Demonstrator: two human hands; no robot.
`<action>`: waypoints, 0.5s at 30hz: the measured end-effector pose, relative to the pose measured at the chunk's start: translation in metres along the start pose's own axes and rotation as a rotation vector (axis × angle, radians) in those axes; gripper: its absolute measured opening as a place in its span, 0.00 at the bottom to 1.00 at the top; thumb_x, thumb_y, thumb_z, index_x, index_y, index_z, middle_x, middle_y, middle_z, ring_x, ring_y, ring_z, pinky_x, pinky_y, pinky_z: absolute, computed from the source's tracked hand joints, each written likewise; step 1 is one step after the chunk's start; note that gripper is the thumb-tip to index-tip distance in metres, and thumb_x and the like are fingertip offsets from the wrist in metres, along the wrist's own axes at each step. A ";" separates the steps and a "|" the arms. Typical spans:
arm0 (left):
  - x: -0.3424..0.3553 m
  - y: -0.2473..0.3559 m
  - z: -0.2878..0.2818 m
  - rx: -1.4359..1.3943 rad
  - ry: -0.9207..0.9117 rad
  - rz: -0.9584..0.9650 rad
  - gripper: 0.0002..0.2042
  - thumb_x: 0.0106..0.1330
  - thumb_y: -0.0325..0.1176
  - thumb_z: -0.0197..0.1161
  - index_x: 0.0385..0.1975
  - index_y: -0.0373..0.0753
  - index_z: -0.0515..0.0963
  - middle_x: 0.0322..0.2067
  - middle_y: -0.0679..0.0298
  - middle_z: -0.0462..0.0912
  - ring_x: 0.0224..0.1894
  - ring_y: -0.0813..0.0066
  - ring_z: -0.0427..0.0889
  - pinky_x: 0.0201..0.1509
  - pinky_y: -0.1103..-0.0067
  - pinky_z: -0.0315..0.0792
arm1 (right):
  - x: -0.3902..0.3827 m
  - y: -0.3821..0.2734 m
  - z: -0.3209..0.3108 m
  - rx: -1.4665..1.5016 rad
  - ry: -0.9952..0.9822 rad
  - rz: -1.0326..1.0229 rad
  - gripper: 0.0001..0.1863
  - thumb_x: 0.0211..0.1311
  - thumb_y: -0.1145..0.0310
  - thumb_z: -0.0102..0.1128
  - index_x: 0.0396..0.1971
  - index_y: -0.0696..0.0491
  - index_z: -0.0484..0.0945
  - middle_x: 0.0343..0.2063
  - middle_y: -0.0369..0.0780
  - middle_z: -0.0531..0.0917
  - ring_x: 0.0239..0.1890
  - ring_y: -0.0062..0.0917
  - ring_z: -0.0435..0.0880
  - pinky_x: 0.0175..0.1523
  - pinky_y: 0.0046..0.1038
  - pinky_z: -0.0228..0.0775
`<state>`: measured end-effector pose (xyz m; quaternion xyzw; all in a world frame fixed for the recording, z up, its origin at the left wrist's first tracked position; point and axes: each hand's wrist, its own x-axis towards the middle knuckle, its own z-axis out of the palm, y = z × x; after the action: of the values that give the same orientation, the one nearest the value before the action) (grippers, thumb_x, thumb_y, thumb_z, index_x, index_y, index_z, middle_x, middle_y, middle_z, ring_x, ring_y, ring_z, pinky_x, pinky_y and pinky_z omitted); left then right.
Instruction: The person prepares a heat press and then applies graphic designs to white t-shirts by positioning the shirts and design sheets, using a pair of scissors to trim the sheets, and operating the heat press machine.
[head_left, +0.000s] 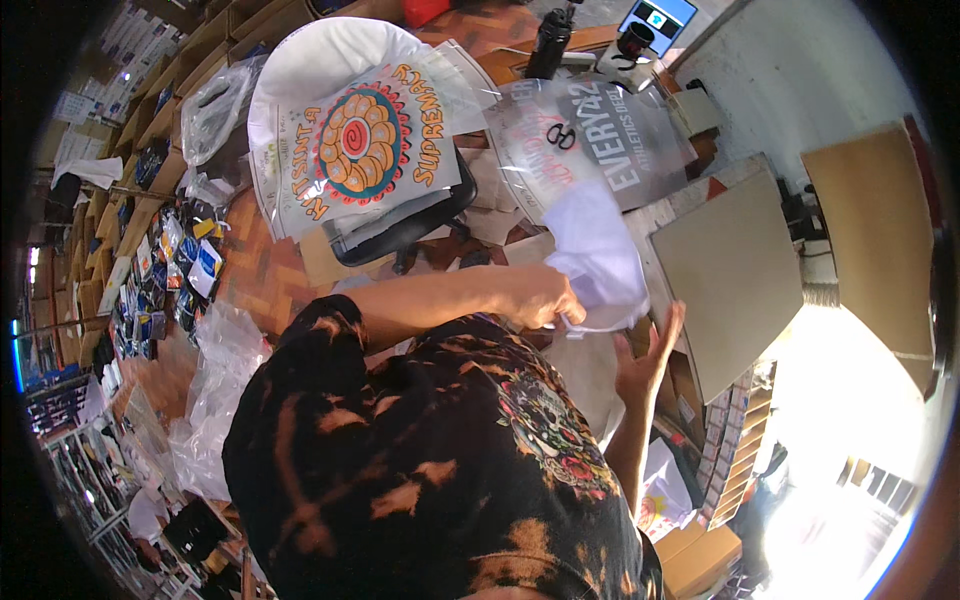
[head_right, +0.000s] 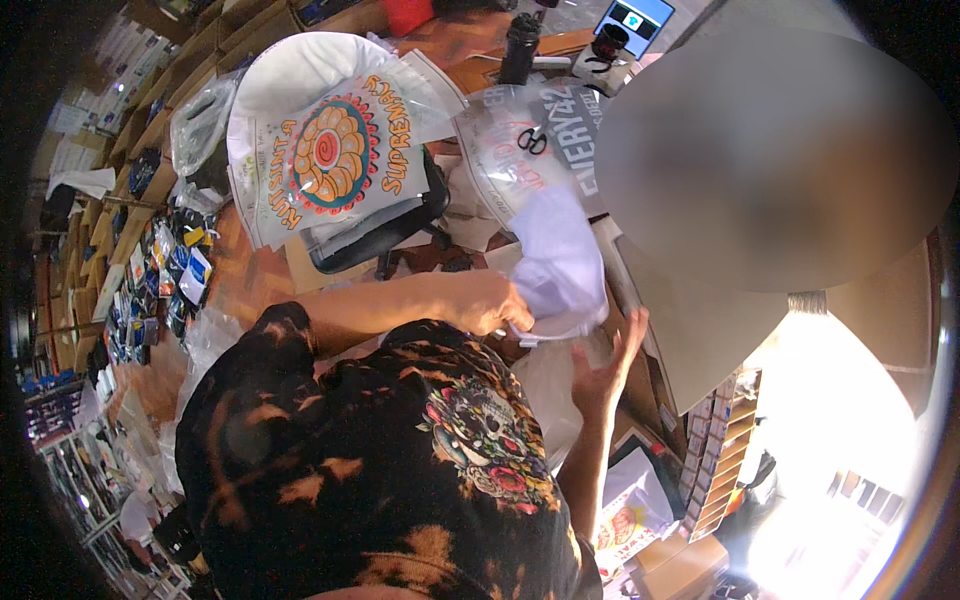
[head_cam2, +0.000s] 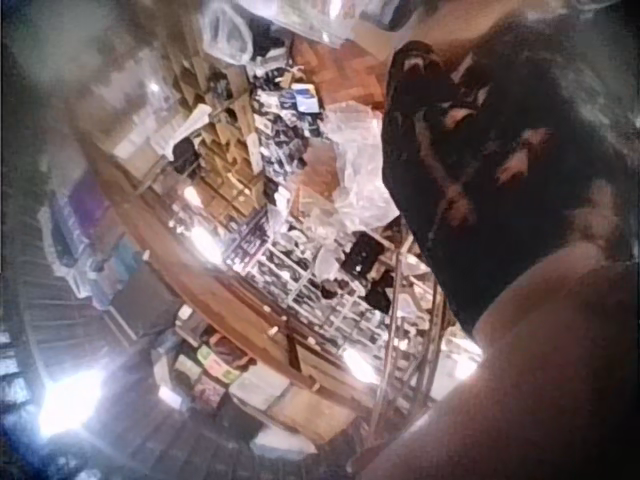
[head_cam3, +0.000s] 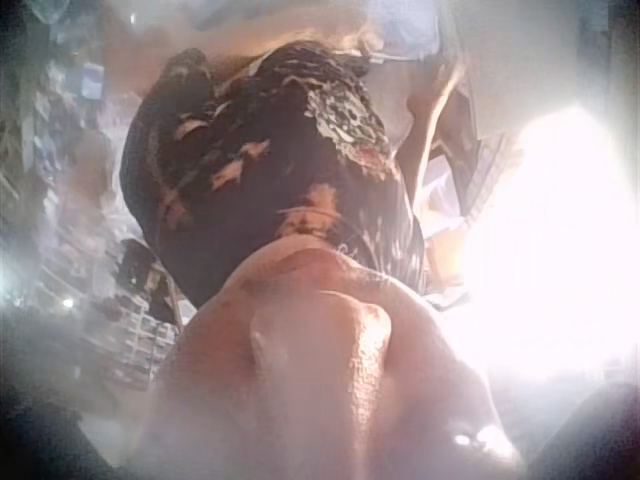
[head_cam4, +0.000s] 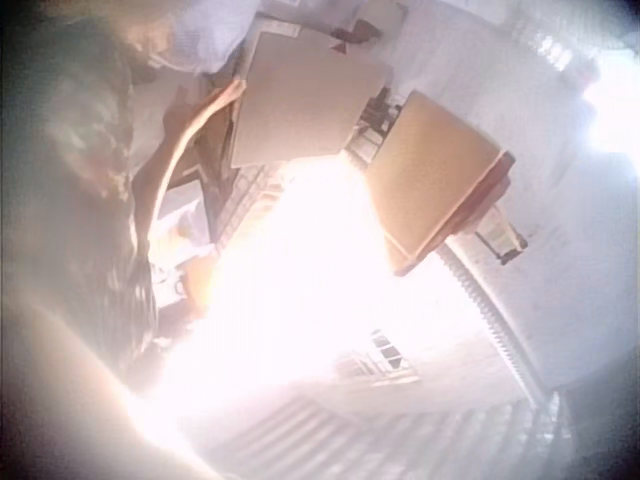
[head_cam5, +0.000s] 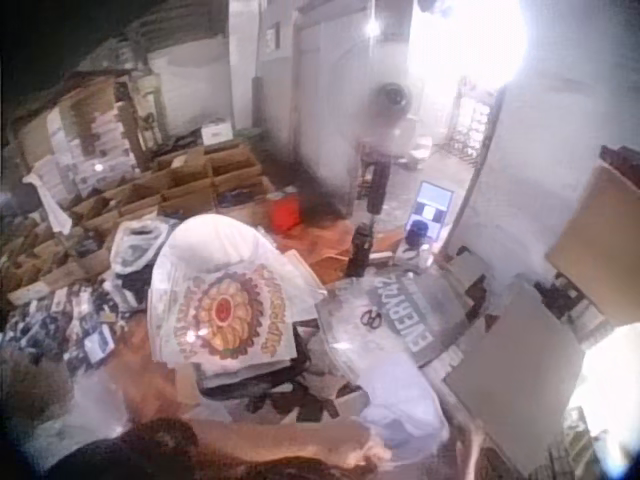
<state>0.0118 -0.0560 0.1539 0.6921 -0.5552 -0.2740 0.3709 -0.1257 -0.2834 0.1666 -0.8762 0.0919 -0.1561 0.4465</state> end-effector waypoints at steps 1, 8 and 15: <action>0.002 0.010 0.004 -0.022 0.014 0.019 0.09 0.57 0.31 0.64 0.36 0.37 0.79 0.35 0.56 0.83 0.38 0.52 0.82 0.40 0.65 0.75 | 0.005 0.006 -0.007 -0.061 -0.108 -0.132 0.32 0.52 0.81 0.64 0.60 0.55 0.68 0.59 0.48 0.72 0.63 0.33 0.70 0.62 0.30 0.66; -0.016 0.023 0.022 0.098 0.281 0.042 0.10 0.58 0.32 0.66 0.39 0.39 0.80 0.34 0.61 0.84 0.36 0.57 0.83 0.40 0.67 0.76 | -0.042 0.028 -0.008 -0.142 -0.106 0.349 0.11 0.48 0.73 0.75 0.28 0.59 0.80 0.21 0.35 0.81 0.25 0.14 0.75 0.31 0.21 0.68; -0.029 -0.031 0.072 -0.119 0.319 -0.212 0.08 0.62 0.33 0.64 0.35 0.36 0.83 0.35 0.55 0.85 0.38 0.56 0.84 0.43 0.70 0.76 | -0.085 0.041 -0.007 -0.289 0.062 0.252 0.20 0.46 0.55 0.77 0.24 0.56 0.80 0.19 0.46 0.82 0.20 0.34 0.82 0.29 0.32 0.72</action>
<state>-0.0347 -0.0398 0.0865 0.7581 -0.3963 -0.2307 0.4637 -0.2087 -0.2870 0.1208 -0.9075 0.2360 -0.1112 0.3291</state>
